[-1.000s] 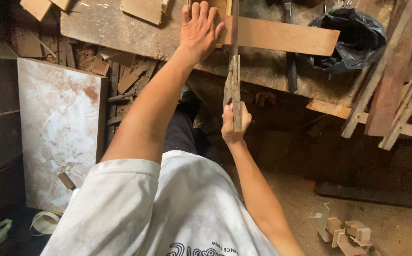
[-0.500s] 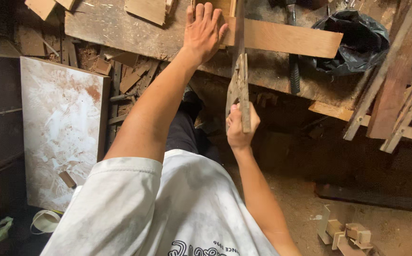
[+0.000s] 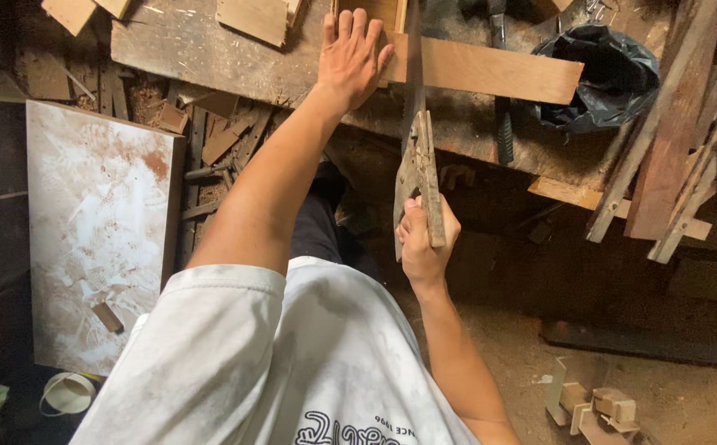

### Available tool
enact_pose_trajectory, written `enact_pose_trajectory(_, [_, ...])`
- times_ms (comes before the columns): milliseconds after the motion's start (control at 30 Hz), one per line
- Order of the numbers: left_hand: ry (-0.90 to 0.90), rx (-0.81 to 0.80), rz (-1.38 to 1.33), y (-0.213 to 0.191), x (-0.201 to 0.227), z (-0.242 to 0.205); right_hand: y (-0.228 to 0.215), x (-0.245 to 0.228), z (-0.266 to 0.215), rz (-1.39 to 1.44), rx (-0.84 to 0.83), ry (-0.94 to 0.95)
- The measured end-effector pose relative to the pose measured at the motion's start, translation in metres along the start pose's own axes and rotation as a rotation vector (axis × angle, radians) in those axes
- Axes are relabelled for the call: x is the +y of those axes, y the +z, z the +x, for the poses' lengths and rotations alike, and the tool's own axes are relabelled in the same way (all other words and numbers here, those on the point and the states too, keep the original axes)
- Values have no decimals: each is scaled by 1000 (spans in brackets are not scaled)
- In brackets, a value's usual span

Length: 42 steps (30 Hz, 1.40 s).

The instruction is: The person assembles a small wooden box by cutting planks with a hand saw, aligning them, and nailing them together with a hammer. The person repeatedly measures, cuts, and fastens pieces to form the box structure.

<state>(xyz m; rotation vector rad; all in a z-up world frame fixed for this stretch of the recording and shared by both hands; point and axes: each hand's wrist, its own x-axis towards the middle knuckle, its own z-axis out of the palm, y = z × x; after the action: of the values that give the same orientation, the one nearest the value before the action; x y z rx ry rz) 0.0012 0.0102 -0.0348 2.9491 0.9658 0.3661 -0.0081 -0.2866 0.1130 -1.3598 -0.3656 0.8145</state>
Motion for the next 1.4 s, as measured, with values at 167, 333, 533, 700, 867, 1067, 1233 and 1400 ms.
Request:
enact_pose_trajectory(167, [11, 49, 8, 1, -1, 2, 13, 8, 32, 53, 15, 24])
enact_pose_trajectory(333, [-1, -15, -35, -6, -1, 0, 23, 9, 48, 32, -14, -11])
enact_pose_trajectory(533, [-41, -107, -40, -10, 3, 4, 9, 4, 27, 18, 14, 32])
enact_pose_trajectory(700, [-19, -63, -43, -9, 0, 3, 18, 8, 52, 31, -9, 23])
enact_pose_trajectory(867, [6, 48, -15, -7, 3, 3, 11, 6, 49, 36, 0, 23])
enact_pose_trajectory(1067, [-5, -101, -29, -13, -2, 6, 10, 2, 56, 65, -25, 19])
enact_pose_trajectory(1233, [-2, -123, -2, -5, -1, 7, 20, 20, 50, -86, -13, -124])
enact_pose_trajectory(1400, [6, -51, 30, 0, 2, 6, 14, 34, 43, 79, -9, -70])
